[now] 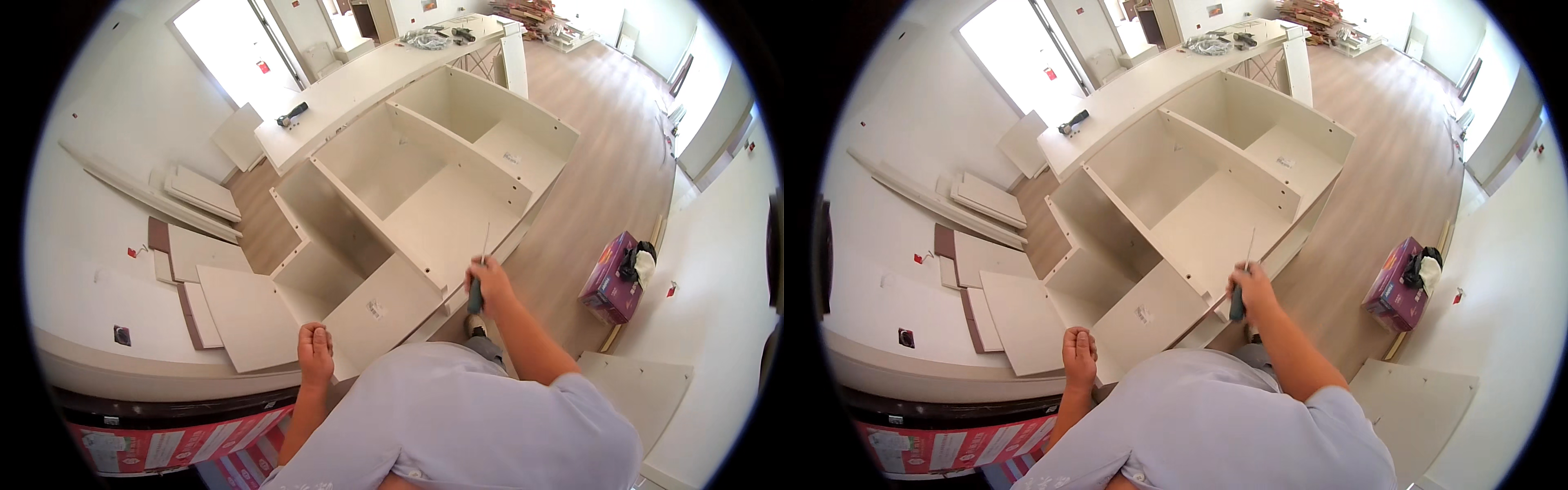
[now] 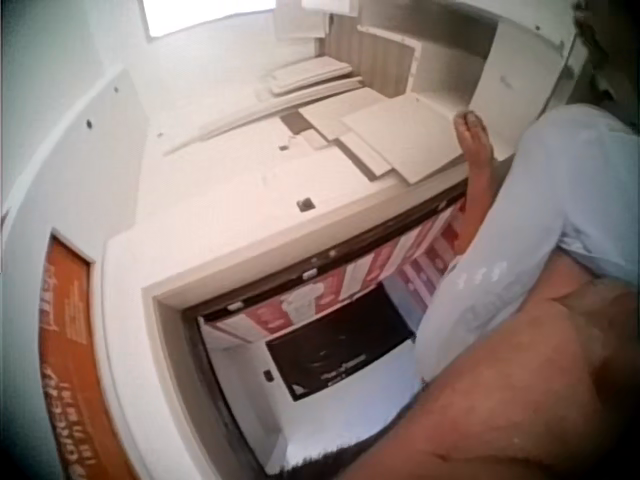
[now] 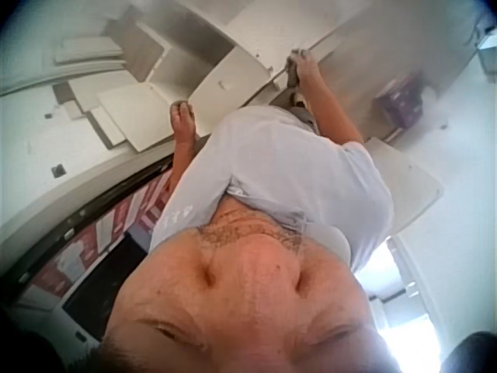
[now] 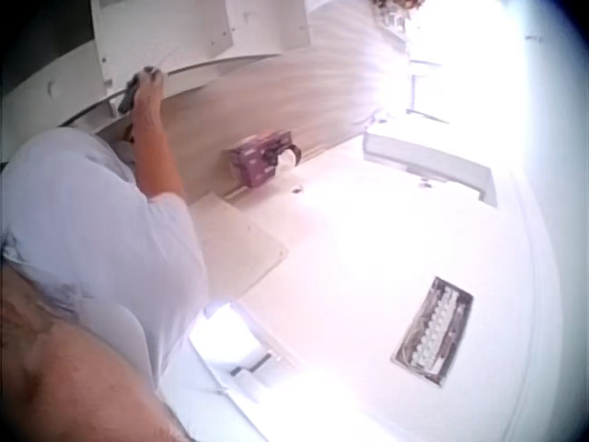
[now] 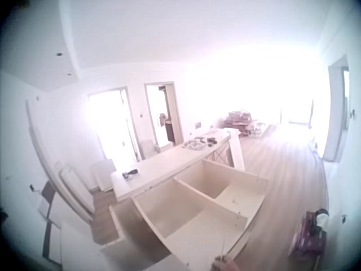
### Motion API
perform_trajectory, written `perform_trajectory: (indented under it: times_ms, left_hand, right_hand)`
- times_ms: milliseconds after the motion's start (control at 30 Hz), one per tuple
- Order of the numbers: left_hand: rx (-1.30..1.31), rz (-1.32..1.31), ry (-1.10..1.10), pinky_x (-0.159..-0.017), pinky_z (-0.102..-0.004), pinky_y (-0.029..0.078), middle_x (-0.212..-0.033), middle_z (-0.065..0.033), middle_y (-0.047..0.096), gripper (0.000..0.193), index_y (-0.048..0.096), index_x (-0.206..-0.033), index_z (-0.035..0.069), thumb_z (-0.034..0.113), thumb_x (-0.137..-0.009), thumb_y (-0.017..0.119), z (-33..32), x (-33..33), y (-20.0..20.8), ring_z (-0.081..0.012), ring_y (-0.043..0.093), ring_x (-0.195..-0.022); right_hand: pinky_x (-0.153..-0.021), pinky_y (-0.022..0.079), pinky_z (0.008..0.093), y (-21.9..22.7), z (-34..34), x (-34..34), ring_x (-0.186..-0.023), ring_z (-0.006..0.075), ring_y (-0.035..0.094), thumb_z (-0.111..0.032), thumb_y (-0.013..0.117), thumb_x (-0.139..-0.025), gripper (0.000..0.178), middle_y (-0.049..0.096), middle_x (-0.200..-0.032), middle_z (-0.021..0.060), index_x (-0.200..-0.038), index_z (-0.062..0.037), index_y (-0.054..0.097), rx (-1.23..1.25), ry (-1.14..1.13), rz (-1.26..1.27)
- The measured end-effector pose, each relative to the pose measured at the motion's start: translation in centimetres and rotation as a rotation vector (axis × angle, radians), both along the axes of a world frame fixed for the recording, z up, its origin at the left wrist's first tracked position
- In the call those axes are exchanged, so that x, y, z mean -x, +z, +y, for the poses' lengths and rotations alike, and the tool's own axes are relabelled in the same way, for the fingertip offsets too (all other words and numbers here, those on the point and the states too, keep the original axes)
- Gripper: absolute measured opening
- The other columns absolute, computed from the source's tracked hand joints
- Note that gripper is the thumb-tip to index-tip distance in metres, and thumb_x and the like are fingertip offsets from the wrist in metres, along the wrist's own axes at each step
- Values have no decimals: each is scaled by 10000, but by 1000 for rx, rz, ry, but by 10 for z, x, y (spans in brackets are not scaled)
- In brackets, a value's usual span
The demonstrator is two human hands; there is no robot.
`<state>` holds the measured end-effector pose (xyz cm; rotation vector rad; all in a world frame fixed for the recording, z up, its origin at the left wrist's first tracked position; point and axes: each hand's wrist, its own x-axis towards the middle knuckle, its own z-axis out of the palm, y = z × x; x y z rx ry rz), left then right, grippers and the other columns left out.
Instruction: The person assembles furniture by using a screwdriver to tighten components on a white cabinet frame, moving a large wooden panel onto a table, and using a power drill to drive screws into the panel.
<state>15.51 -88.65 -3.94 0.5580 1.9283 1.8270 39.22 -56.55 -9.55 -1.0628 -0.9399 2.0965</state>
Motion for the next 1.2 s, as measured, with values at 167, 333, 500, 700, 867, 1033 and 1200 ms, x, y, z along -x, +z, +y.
perform_trajectory:
  times_ms: [167, 333, 500, 700, 867, 1033, 1200]
  left_hand:
    - [-12, -337, -277, -511, -234, 358, -741, 6, 566, 251, 673, -1049, 26, 254, -1092, 576, 17, -16, 11, -54, 429, -575]
    - [3, -343, -456, -539, -228, 396, -749, -19, 625, 271, 682, -1092, 19, 270, -1093, 580, 77, -40, 42, -61, 474, -607]
    - [32, -207, -624, -568, -222, 419, -780, -29, 651, 277, 680, -1088, 25, 279, -1099, 570, 106, -55, 55, -67, 510, -641]
    - [-17, -144, -540, -586, -230, 419, -777, -16, 636, 263, 673, -1093, 29, 276, -1093, 584, 116, -63, 49, -66, 511, -659]
    - [-12, -152, -490, -579, -236, 408, -748, -19, 608, 269, 668, -1094, 31, 284, -1095, 576, 139, -62, 58, -80, 494, -645]
    - [-118, -248, -502, -562, -251, 393, -705, -7, 571, 289, 673, -1090, 28, 310, -1079, 609, 156, -54, 65, -96, 484, -622]
    - [-307, -385, -558, -559, -251, 386, -713, 5, 556, 317, 677, -1176, 22, 314, -1054, 647, 172, -51, 69, -97, 475, -617]
  right_hand:
    - [-752, 556, 413, 80, -84, -60, -834, 293, 681, -193, 639, -1005, 390, 687, -918, 144, -1382, -117, 580, -571, 609, -285]
    - [-912, 538, 463, 117, -72, -54, -1031, 367, 682, -293, 663, -994, 431, 721, -1110, 163, -1407, -182, 606, -1063, 931, -470]
    - [-926, 534, 482, 128, -70, -55, -1068, 389, 677, -331, 654, -993, 458, 718, -1167, 175, -1411, -151, 601, -1044, 987, -507]
    - [-925, 535, 478, 127, -70, -57, -1055, 394, 682, -317, 655, -992, 454, 728, -1137, 191, -1397, -119, 607, -974, 895, -537]
    - [-898, 540, 472, 128, -54, -49, -1029, 397, 687, -304, 661, -988, 453, 734, -1114, 186, -1391, -104, 610, -1027, 869, -543]
    - [-807, 553, 388, 135, -31, -37, -888, 262, 701, -242, 723, -968, 410, 735, -982, 121, -1339, -86, 648, -895, 889, -434]
    - [-779, 538, 297, 116, -23, -28, -858, 114, 651, -181, 760, -960, 336, 699, -911, 43, -1271, -83, 679, -733, 792, -254]
